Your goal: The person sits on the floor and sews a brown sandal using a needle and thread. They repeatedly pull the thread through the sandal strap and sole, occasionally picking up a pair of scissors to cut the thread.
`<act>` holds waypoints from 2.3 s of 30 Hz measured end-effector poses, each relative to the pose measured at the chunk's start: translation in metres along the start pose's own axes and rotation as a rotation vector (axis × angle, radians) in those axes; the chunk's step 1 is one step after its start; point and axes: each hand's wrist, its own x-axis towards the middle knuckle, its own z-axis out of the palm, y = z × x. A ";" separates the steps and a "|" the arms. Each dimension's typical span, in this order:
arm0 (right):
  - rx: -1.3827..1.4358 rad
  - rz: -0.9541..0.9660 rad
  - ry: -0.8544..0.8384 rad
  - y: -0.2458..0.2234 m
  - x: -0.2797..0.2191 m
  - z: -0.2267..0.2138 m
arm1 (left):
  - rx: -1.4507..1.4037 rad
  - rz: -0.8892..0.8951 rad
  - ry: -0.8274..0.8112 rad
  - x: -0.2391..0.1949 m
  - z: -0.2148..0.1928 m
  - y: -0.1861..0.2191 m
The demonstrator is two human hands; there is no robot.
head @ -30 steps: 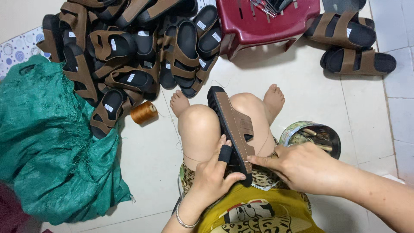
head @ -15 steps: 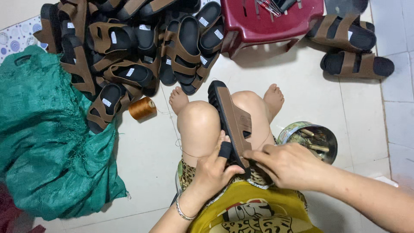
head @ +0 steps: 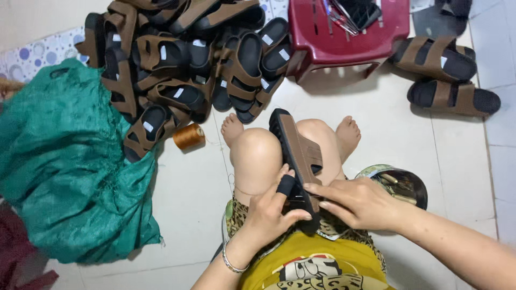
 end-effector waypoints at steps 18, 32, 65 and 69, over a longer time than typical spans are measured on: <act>-0.118 0.113 -0.122 0.002 -0.010 -0.008 | -0.363 -0.463 -0.279 0.007 -0.005 0.033; -0.044 0.604 -0.863 -0.001 0.032 -0.076 | -0.358 -0.313 -0.003 0.001 -0.011 0.012; 0.976 0.458 -0.026 -0.031 0.026 0.017 | -1.142 -0.384 0.028 0.003 -0.044 0.045; 0.098 0.288 0.176 -0.028 0.027 0.032 | -1.377 -0.409 0.468 0.017 -0.029 0.030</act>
